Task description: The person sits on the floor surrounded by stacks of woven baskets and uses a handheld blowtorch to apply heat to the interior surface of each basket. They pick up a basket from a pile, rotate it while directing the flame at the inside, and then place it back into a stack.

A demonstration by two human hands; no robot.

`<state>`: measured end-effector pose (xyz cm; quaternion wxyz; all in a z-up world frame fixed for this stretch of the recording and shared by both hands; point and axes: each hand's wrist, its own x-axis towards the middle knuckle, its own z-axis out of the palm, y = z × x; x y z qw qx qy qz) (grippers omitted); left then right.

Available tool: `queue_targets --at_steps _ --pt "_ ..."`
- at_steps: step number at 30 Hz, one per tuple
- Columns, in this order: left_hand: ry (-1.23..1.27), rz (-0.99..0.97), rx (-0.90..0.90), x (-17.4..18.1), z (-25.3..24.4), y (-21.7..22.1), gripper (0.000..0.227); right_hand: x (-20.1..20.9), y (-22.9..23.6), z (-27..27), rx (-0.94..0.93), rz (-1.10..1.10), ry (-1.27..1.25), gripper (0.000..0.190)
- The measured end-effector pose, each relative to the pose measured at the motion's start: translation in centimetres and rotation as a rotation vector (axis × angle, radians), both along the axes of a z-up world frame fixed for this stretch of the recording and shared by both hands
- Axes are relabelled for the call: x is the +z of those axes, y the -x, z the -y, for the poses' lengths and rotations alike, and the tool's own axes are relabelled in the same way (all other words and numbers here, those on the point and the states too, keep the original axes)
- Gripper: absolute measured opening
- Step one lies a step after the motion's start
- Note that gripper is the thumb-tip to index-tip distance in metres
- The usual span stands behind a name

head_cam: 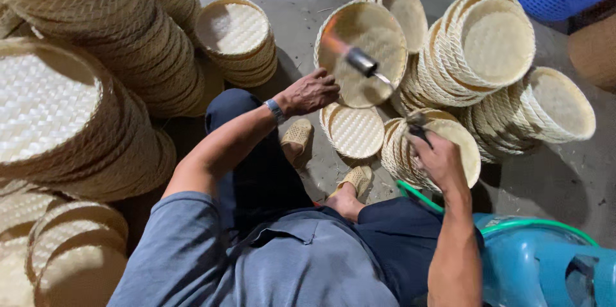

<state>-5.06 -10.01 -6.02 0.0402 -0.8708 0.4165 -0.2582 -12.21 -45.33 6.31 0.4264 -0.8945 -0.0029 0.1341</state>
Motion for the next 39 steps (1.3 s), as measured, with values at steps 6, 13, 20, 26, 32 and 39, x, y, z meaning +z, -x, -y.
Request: queue_targets --at_steps 6,13,20,26,32,39 --pt "0.115 -0.078 0.200 -0.6 -5.3 -6.6 0.009 -0.4 0.6 3.5 -0.226 0.163 -0.110 0.030" --pt "0.457 -0.139 0.488 -3.2 -13.0 -9.3 0.014 -1.9 1.8 4.4 -0.272 0.162 -0.056 0.035" --pt "0.442 -0.197 0.834 -12.5 -19.5 -10.6 0.012 -5.6 1.3 6.9 -0.234 0.152 -0.130 0.026" --pt "0.421 -0.279 0.978 -16.4 -21.2 -9.5 0.015 -9.2 0.6 10.0 -0.230 0.127 -0.089 0.034" --pt "0.388 -0.334 1.054 -19.9 -21.1 -8.9 0.012 -11.7 -1.0 11.6 -0.232 0.080 -0.042 0.026" --pt "0.449 -0.494 0.953 -24.4 -21.1 -7.0 0.023 -10.4 -1.1 9.1 -0.211 0.118 -0.110 0.021"
